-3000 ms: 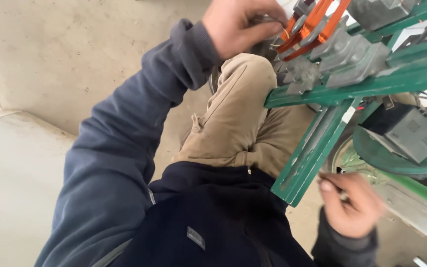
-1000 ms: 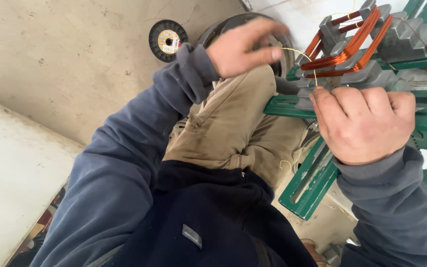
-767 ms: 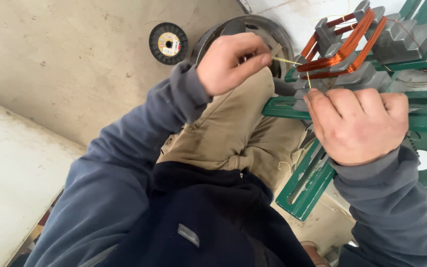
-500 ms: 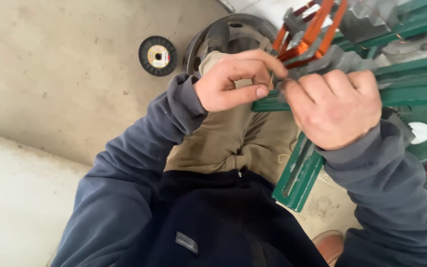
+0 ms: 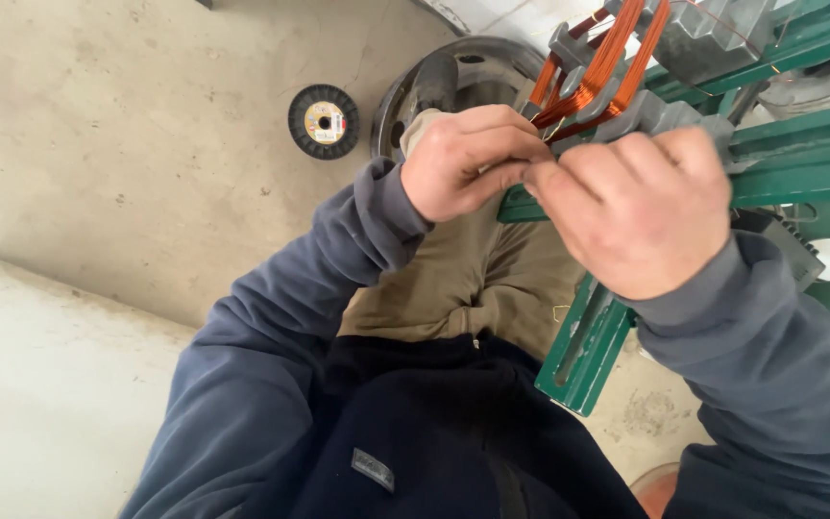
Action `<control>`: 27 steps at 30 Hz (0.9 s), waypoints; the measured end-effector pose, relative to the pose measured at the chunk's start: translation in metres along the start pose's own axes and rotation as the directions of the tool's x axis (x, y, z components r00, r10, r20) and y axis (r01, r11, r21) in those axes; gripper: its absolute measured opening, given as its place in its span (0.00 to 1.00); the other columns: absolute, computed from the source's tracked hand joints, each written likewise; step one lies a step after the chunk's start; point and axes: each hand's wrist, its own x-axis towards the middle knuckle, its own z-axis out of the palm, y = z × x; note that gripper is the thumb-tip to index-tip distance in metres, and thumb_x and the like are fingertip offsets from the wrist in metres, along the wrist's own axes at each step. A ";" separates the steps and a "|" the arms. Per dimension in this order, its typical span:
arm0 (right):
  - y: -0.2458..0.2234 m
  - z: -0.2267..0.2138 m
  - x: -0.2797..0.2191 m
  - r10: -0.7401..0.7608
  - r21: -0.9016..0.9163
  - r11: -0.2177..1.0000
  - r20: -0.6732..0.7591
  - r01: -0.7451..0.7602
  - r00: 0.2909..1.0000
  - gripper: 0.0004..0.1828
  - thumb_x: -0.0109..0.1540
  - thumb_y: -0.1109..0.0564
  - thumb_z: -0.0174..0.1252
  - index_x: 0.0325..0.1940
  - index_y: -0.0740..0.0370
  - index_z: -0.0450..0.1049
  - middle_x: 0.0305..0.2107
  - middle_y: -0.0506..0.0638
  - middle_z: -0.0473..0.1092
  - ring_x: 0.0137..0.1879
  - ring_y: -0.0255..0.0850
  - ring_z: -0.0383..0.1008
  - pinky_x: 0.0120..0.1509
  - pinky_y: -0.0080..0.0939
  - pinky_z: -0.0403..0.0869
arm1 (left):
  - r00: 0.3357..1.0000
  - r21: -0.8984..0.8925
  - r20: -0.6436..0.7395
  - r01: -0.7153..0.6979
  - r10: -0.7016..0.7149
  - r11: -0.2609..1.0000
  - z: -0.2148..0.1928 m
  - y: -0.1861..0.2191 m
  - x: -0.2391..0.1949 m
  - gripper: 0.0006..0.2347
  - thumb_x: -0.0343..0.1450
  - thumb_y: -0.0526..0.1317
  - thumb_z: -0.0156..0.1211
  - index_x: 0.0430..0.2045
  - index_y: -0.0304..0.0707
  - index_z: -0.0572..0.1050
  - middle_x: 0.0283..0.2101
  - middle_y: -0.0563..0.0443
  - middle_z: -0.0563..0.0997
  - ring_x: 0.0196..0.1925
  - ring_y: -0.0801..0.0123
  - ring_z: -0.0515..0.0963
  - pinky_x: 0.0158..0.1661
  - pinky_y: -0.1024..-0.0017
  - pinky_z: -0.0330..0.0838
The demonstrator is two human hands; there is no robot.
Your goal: Winding copper wire onto an electrical component and securing it using tools.
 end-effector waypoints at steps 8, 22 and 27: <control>0.004 0.006 0.006 0.059 -0.060 0.997 0.065 -0.055 0.996 0.11 0.63 0.54 0.68 0.50 0.52 0.81 0.35 0.41 0.67 0.44 0.38 0.68 0.52 0.41 0.64 | 0.989 0.052 0.029 -0.146 0.144 0.988 -0.013 -0.009 0.001 0.08 0.72 0.29 0.67 0.42 0.39 0.80 0.48 0.50 0.81 0.47 0.58 0.82 0.47 0.66 0.78; 0.003 0.011 0.009 0.012 -0.140 0.990 0.073 -0.002 0.997 0.06 0.66 0.54 0.69 0.42 0.51 0.78 0.33 0.40 0.64 0.42 0.36 0.66 0.53 0.39 0.63 | 0.983 0.066 0.043 -0.183 0.180 0.981 -0.018 -0.016 -0.001 0.11 0.69 0.27 0.68 0.43 0.40 0.80 0.49 0.53 0.81 0.47 0.58 0.80 0.48 0.65 0.77; 0.004 0.014 0.003 0.019 -0.106 0.994 0.061 -0.012 0.998 0.06 0.66 0.53 0.71 0.41 0.51 0.78 0.32 0.40 0.63 0.42 0.37 0.66 0.53 0.39 0.62 | 0.992 -0.012 0.005 -0.125 0.125 0.992 -0.015 -0.013 -0.003 0.10 0.71 0.27 0.66 0.44 0.39 0.79 0.49 0.50 0.82 0.49 0.59 0.82 0.50 0.67 0.78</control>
